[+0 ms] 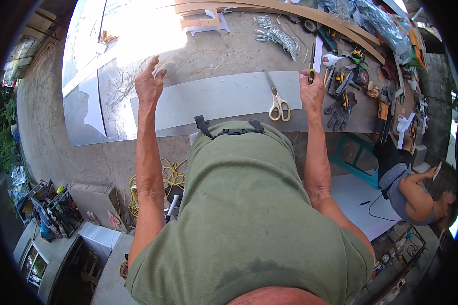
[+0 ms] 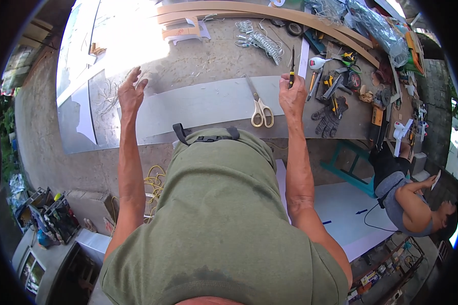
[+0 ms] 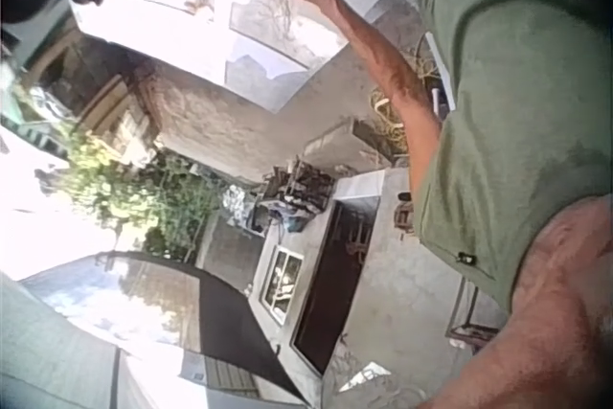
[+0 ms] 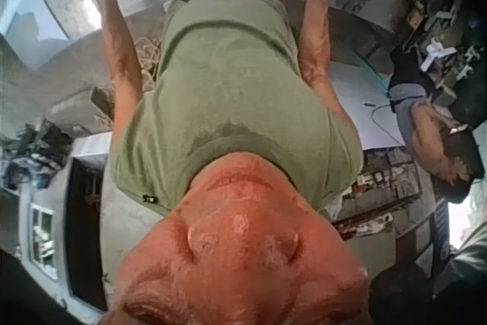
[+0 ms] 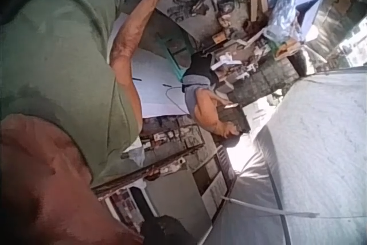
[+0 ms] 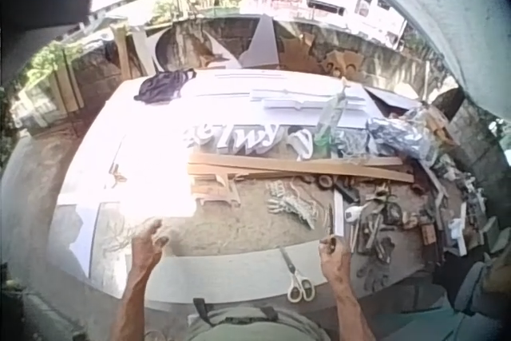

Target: Stripping insulation from electrical wires using wire strippers and twisting them.

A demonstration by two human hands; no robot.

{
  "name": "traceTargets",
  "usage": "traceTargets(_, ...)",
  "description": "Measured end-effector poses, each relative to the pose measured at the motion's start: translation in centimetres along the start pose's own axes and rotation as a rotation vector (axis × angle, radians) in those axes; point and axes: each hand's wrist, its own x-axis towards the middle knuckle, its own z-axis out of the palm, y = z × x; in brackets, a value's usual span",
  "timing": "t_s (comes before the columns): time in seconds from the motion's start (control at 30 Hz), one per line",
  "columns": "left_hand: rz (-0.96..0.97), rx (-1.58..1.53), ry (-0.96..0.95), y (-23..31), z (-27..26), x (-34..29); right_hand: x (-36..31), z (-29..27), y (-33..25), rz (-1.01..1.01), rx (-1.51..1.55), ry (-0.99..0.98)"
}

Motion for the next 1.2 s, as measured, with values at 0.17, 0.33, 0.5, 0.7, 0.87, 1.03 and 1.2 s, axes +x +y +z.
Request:
traceTargets(0.17,0.244,0.136,0.156,2.5,1.2,-2.9,3.2,1.9,4.2,-0.084,-0.383,0.145)
traceTargets(0.33,0.125,-0.202,-0.011,4.5,4.2,-8.9,5.6,4.2,5.2,-0.125,-0.632,0.175)
traceTargets(0.5,-0.069,-0.374,-0.112,5.2,5.9,-11.8,6.4,4.9,5.3,-0.166,-0.774,0.224)
traceTargets(0.7,-0.177,-0.517,-0.188,5.9,5.6,-12.4,7.1,5.6,6.0,-0.171,-0.878,0.247)
traceTargets(0.87,-0.246,-0.628,-0.261,6.0,5.2,-11.9,7.0,5.0,6.0,-0.212,-0.862,0.240)
traceTargets(1.03,-0.288,-0.713,-0.350,7.3,3.0,-10.6,3.5,2.8,2.7,-0.089,-0.664,0.325)
traceTargets(1.2,-0.168,-0.682,-0.565,10.0,1.6,-8.8,-3.0,0.2,-3.4,0.141,0.340,-0.056)
